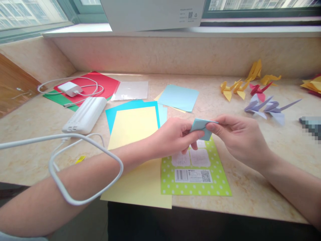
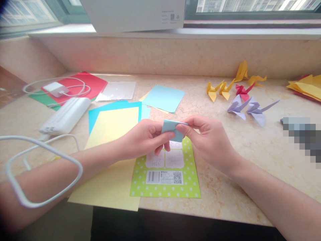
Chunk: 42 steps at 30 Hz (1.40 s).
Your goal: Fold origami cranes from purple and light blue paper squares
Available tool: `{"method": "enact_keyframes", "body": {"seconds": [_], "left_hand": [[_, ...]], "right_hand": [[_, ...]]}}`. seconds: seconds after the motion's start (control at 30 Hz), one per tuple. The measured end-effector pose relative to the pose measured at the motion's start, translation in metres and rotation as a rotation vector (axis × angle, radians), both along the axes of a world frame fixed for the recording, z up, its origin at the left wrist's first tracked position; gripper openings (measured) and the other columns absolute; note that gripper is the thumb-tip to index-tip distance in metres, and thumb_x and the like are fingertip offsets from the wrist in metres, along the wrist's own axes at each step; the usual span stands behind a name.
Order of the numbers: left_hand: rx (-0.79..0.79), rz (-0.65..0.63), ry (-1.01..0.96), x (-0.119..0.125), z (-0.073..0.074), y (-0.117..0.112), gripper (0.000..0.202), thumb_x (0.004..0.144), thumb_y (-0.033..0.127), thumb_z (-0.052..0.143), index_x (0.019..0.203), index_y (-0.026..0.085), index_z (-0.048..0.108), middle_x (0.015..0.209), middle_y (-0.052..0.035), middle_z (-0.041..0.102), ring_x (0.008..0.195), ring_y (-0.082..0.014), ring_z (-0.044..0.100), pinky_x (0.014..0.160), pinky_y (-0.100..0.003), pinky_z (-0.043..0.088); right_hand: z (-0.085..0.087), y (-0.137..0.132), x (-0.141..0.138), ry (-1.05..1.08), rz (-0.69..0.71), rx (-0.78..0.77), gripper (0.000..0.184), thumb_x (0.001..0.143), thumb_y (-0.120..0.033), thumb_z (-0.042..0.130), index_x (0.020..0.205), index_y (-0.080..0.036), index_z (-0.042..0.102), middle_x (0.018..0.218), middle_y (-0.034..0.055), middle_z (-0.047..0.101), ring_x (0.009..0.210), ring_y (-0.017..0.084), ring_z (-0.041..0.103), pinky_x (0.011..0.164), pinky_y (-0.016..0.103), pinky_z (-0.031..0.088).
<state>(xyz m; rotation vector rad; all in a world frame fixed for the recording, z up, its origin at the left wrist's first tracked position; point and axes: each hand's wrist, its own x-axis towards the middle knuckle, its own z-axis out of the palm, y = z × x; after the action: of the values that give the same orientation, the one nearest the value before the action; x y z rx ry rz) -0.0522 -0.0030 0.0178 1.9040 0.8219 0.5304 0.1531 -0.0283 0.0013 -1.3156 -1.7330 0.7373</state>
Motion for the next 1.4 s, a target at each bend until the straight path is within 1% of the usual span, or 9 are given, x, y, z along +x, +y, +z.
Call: {"method": "enact_keyframes", "body": {"seconds": [0.2, 0.33, 0.53, 0.63, 0.73, 1.03, 1.13, 1.23, 1.4], "left_hand": [[-0.067, -0.017, -0.023, -0.002, -0.005, 0.005, 0.019, 0.097, 0.023, 0.051, 0.092, 0.014, 0.067, 0.071, -0.0009, 0.070, 0.050, -0.0052, 0.059, 0.053, -0.016, 0.047], [-0.142, -0.055, -0.062, -0.003, -0.004, 0.004, 0.022, 0.098, 0.027, 0.050, 0.098, 0.015, 0.068, 0.074, -0.0018, 0.071, 0.051, -0.0056, 0.060, 0.049, -0.015, 0.043], [-0.283, -0.056, -0.121, -0.001, -0.001, 0.004, 0.024, 0.098, 0.031, 0.053, 0.090, 0.012, 0.067, 0.068, -0.0021, 0.070, 0.048, -0.0051, 0.059, 0.048, -0.015, 0.042], [-0.344, -0.007, -0.185, 0.000, -0.004, 0.006, 0.023, 0.097, 0.032, 0.055, 0.092, 0.012, 0.065, 0.075, -0.0041, 0.072, 0.048, -0.0048, 0.060, 0.047, -0.015, 0.043], [-0.384, 0.050, -0.227, 0.001, -0.006, 0.006, 0.026, 0.097, 0.034, 0.055, 0.092, 0.010, 0.065, 0.077, -0.0057, 0.072, 0.049, -0.0050, 0.061, 0.047, -0.015, 0.042], [-0.296, 0.074, -0.218, 0.001, -0.007, 0.006, 0.035, 0.097, 0.043, 0.051, 0.106, 0.010, 0.061, 0.088, -0.0100, 0.072, 0.055, -0.0086, 0.066, 0.051, -0.019, 0.049], [-0.211, 0.135, -0.223, 0.001, -0.009, 0.007, 0.032, 0.095, 0.039, 0.056, 0.109, 0.011, 0.058, 0.083, -0.0060, 0.068, 0.058, -0.0105, 0.067, 0.051, -0.019, 0.050], [-0.196, 0.173, -0.260, -0.001, -0.009, 0.007, 0.034, 0.092, 0.033, 0.062, 0.118, 0.014, 0.052, 0.093, -0.0060, 0.067, 0.062, -0.0103, 0.067, 0.054, -0.020, 0.052], [-0.179, 0.104, -0.245, -0.003, -0.008, 0.007, 0.033, 0.091, 0.027, 0.062, 0.120, 0.017, 0.053, 0.088, -0.0030, 0.066, 0.065, -0.0104, 0.067, 0.056, -0.020, 0.053]], "right_hand": [[-0.003, 0.001, -0.002, 0.065, 0.047, -0.039, 0.026, 0.090, -0.049, 0.063, 0.083, -0.026, 0.074, 0.078, 0.0004, 0.074, 0.072, 0.019, 0.066, 0.069, 0.032, 0.053], [0.002, -0.002, 0.000, 0.040, 0.022, -0.048, 0.028, 0.087, -0.051, 0.065, 0.076, -0.026, 0.072, 0.070, 0.0009, 0.071, 0.066, 0.019, 0.064, 0.065, 0.033, 0.052], [0.006, -0.001, -0.003, 0.107, 0.014, -0.049, 0.030, 0.089, -0.050, 0.063, 0.075, -0.025, 0.074, 0.068, -0.0004, 0.070, 0.065, 0.017, 0.064, 0.065, 0.031, 0.052], [0.004, 0.002, -0.004, 0.197, 0.073, -0.106, 0.031, 0.094, -0.049, 0.057, 0.087, -0.025, 0.076, 0.071, -0.0001, 0.070, 0.066, 0.016, 0.063, 0.066, 0.030, 0.053], [0.001, 0.006, -0.004, 0.284, 0.143, -0.185, 0.028, 0.090, -0.046, 0.064, 0.107, -0.027, 0.074, 0.089, 0.0015, 0.074, 0.073, 0.016, 0.065, 0.069, 0.030, 0.055], [0.000, 0.009, 0.001, 0.279, 0.135, -0.184, 0.030, 0.085, -0.038, 0.072, 0.113, -0.030, 0.074, 0.105, 0.0024, 0.076, 0.087, 0.020, 0.070, 0.073, 0.032, 0.059], [0.000, 0.008, 0.003, 0.267, 0.135, -0.173, 0.029, 0.085, -0.036, 0.072, 0.114, -0.031, 0.074, 0.104, 0.0020, 0.077, 0.088, 0.021, 0.070, 0.072, 0.031, 0.058], [0.001, 0.007, 0.003, 0.269, 0.160, -0.192, 0.029, 0.085, -0.034, 0.072, 0.114, -0.033, 0.074, 0.104, 0.0009, 0.077, 0.087, 0.020, 0.071, 0.075, 0.032, 0.059], [0.000, 0.005, 0.002, 0.242, 0.159, -0.209, 0.028, 0.087, -0.034, 0.071, 0.114, -0.033, 0.074, 0.105, 0.0008, 0.077, 0.090, 0.021, 0.072, 0.078, 0.033, 0.059]]}}
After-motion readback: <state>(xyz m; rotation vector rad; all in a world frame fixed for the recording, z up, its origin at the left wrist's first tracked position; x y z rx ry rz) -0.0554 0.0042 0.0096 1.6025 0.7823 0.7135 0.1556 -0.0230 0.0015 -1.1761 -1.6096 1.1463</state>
